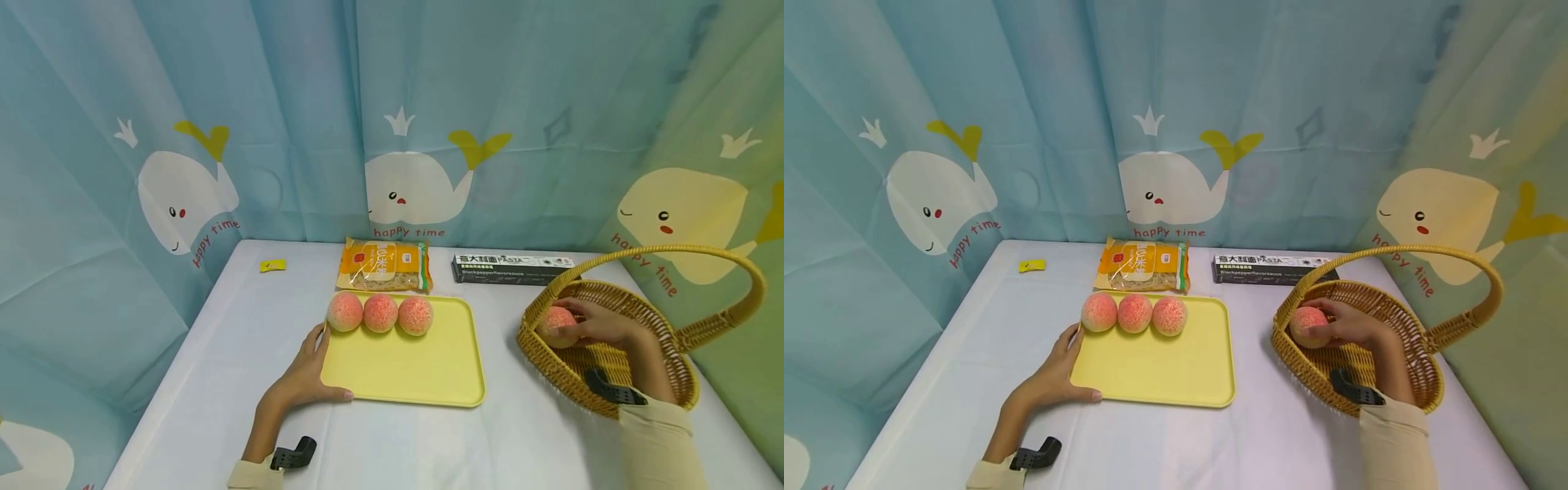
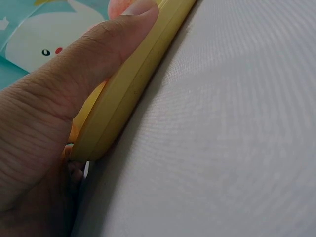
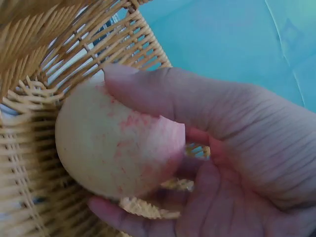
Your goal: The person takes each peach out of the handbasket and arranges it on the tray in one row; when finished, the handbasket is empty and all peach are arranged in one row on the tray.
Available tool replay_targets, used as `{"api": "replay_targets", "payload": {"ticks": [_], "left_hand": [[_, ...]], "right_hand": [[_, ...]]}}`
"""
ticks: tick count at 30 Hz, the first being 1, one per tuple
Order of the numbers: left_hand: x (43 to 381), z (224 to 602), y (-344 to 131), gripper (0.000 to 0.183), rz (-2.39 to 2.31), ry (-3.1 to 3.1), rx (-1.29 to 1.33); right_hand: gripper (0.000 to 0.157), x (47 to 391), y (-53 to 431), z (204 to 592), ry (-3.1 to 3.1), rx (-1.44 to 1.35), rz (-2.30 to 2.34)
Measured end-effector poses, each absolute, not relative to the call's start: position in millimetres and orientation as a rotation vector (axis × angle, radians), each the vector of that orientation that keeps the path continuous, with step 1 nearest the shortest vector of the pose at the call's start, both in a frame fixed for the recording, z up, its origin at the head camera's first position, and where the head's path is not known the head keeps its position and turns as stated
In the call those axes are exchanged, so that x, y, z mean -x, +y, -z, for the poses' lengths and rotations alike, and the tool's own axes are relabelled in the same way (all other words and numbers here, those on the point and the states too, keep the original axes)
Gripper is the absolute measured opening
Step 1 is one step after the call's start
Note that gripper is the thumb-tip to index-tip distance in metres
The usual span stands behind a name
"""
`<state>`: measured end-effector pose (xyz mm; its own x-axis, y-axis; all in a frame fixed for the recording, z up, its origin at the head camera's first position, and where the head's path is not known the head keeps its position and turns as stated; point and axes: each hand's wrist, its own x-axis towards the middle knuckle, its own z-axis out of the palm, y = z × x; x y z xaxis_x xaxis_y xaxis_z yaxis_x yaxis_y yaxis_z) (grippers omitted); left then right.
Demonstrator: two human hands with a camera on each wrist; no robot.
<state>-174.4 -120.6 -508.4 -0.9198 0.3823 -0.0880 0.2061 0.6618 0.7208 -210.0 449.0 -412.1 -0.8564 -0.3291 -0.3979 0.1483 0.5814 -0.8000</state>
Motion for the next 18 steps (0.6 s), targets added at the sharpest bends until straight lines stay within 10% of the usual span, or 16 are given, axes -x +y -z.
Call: {"api": "replay_targets", "payload": {"ticks": [18], "left_hand": [[172.8, 504.8, -120.0, 0.140, -1.121, 2.636, -0.480]], "right_hand": [[0.065, 207.5, 445.0, 404.9, 2.426, 0.152, 1.230]]}}
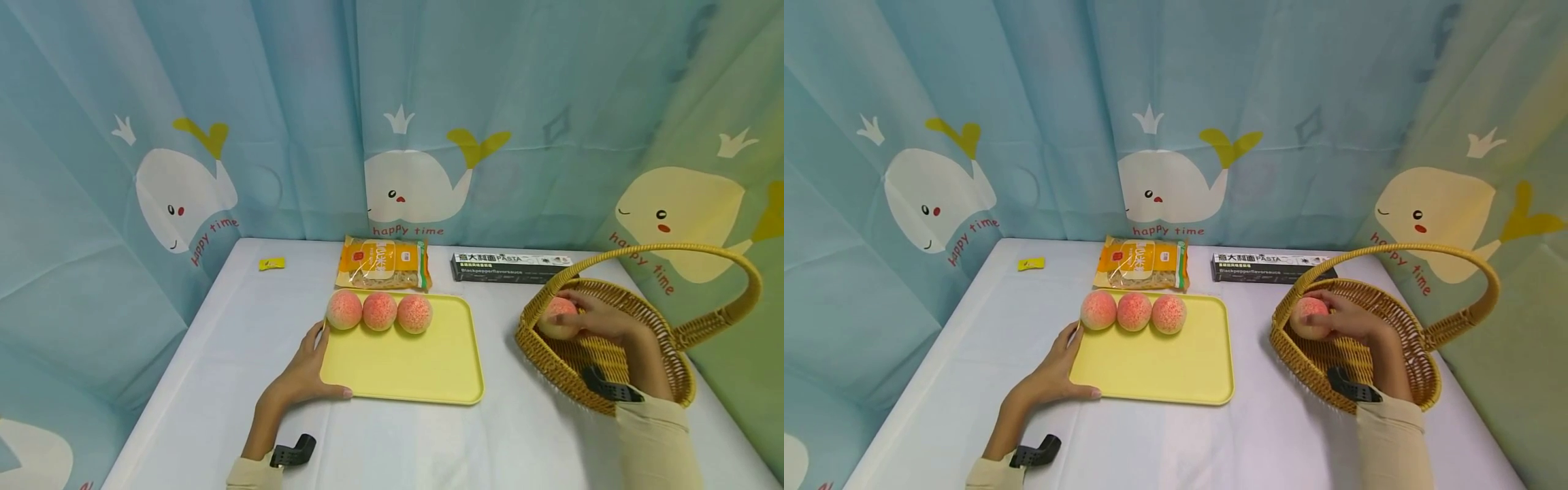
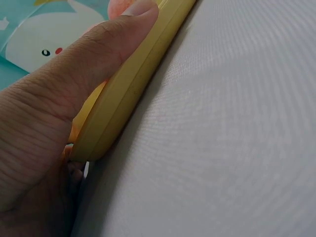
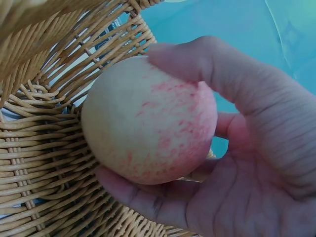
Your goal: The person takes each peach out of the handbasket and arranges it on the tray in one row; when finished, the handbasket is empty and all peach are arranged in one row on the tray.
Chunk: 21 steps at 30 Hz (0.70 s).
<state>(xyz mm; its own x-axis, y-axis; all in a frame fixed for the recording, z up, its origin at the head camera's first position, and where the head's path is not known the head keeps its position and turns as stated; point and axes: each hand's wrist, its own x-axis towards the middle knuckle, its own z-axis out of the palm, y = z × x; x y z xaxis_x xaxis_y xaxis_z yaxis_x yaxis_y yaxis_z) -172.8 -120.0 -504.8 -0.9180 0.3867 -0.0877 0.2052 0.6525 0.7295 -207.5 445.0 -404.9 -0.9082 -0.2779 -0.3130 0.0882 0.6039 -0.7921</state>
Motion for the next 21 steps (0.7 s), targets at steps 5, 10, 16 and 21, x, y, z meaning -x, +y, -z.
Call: {"api": "replay_targets", "payload": {"ticks": [5, 10, 16, 21], "left_hand": [[172.4, 507.0, -119.7, 0.140, -1.119, 2.632, -0.483], [172.0, 505.7, -120.1, 0.140, -1.117, 2.625, -0.478], [173.2, 506.1, -120.7, 0.140, -1.102, 2.643, -0.488], [174.1, 507.3, -120.7, 0.139, -1.099, 2.651, -0.493]], "right_hand": [[0.037, 202.8, 448.0, 404.4, 2.426, 0.164, 1.316], [0.036, 197.4, 455.5, 404.7, 2.356, 0.261, 1.430], [0.040, 194.0, 453.4, 398.3, 2.483, 0.223, 1.353], [0.047, 189.8, 450.8, 391.8, 2.449, 0.298, 1.453]]}}
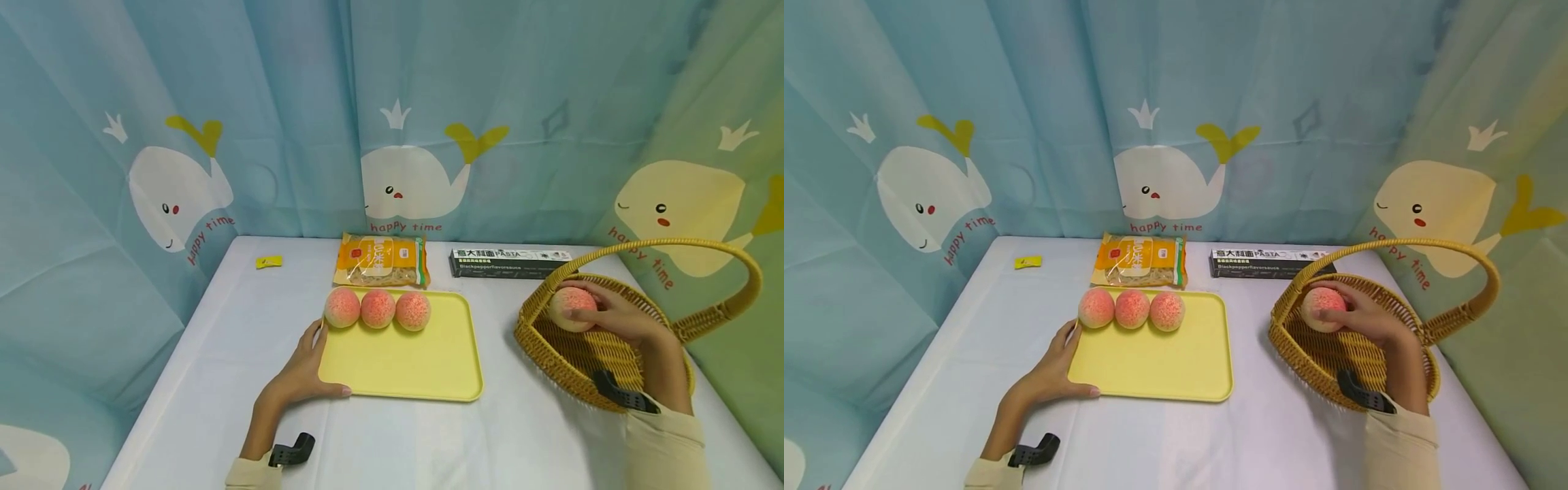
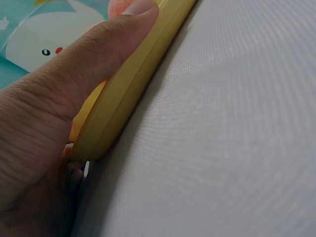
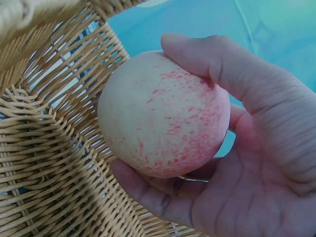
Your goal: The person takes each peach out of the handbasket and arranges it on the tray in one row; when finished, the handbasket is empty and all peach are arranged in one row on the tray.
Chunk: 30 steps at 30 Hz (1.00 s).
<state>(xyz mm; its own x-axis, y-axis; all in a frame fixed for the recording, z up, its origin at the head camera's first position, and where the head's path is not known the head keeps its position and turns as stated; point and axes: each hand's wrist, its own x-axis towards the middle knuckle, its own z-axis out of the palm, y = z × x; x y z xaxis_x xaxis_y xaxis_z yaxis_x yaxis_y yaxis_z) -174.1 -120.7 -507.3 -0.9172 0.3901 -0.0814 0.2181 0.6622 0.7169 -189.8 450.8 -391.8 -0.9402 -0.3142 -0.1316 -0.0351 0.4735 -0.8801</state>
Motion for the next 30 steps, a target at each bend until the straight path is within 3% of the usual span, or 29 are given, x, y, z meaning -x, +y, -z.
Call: {"api": "replay_targets", "payload": {"ticks": [18, 30], "left_hand": [[174.5, 500.6, -122.9, 0.139, -1.113, 2.642, -0.516], [174.6, 506.6, -121.2, 0.138, -1.130, 2.645, -0.537]], "right_hand": [[0.067, 154.6, 424.0, 361.5, 2.778, 0.324, 1.263], [0.055, 132.5, 407.2, 350.0, 2.865, 0.368, 1.247]]}}
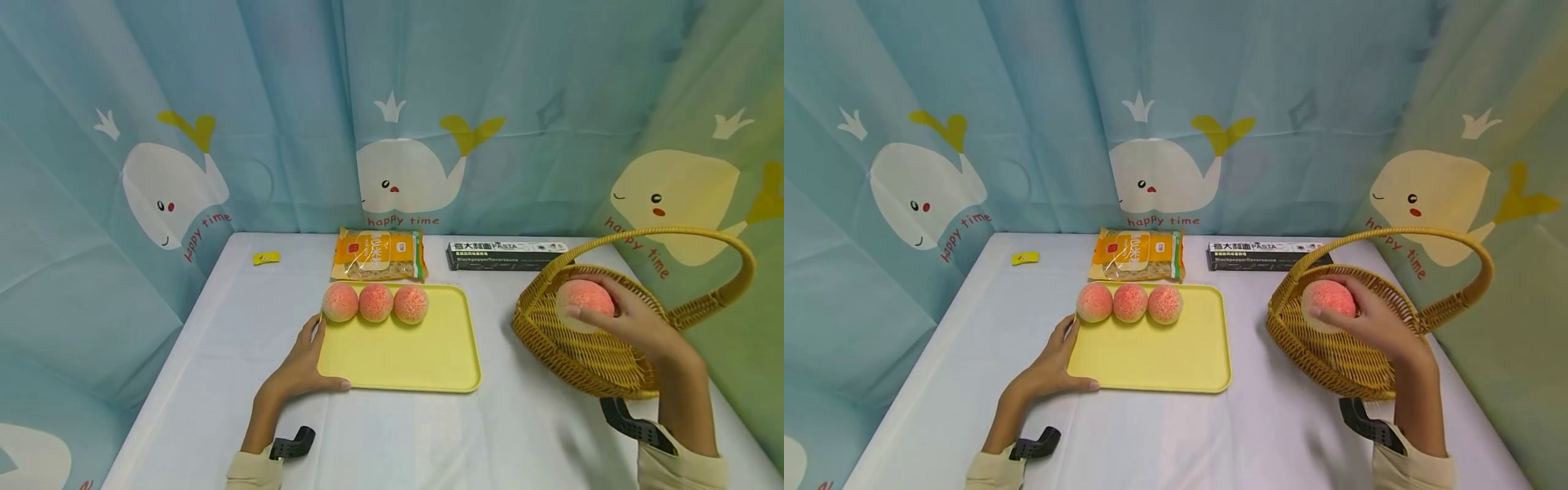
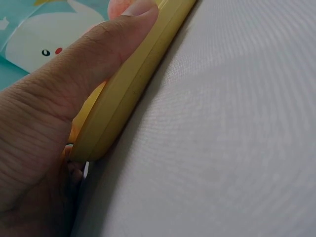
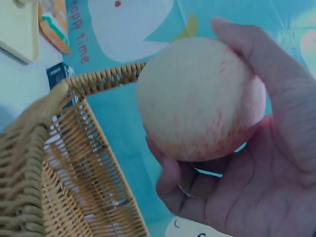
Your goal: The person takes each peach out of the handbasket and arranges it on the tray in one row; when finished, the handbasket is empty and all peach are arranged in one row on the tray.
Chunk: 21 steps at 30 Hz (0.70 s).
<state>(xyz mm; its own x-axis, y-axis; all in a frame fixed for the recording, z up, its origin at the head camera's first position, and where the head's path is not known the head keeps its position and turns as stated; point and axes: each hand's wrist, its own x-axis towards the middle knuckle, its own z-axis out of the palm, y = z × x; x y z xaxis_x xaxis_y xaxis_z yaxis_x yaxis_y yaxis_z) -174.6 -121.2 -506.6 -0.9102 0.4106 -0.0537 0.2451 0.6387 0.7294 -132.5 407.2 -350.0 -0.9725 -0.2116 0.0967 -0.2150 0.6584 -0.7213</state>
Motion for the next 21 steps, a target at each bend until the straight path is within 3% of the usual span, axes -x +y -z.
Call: {"api": "replay_targets", "payload": {"ticks": [8, 16, 21], "left_hand": [[175.7, 507.8, -120.1, 0.138, -1.116, 2.651, -0.526], [174.5, 505.2, -120.1, 0.139, -1.100, 2.634, -0.496], [174.2, 505.3, -120.2, 0.139, -1.094, 2.633, -0.486]], "right_hand": [[0.057, 127.1, 395.1, 346.5, -2.683, -0.665, -1.566], [0.078, 125.8, 379.4, 347.6, -2.667, -0.612, -1.720], [0.081, 126.4, 368.3, 347.5, -2.630, -0.633, -1.767]]}}
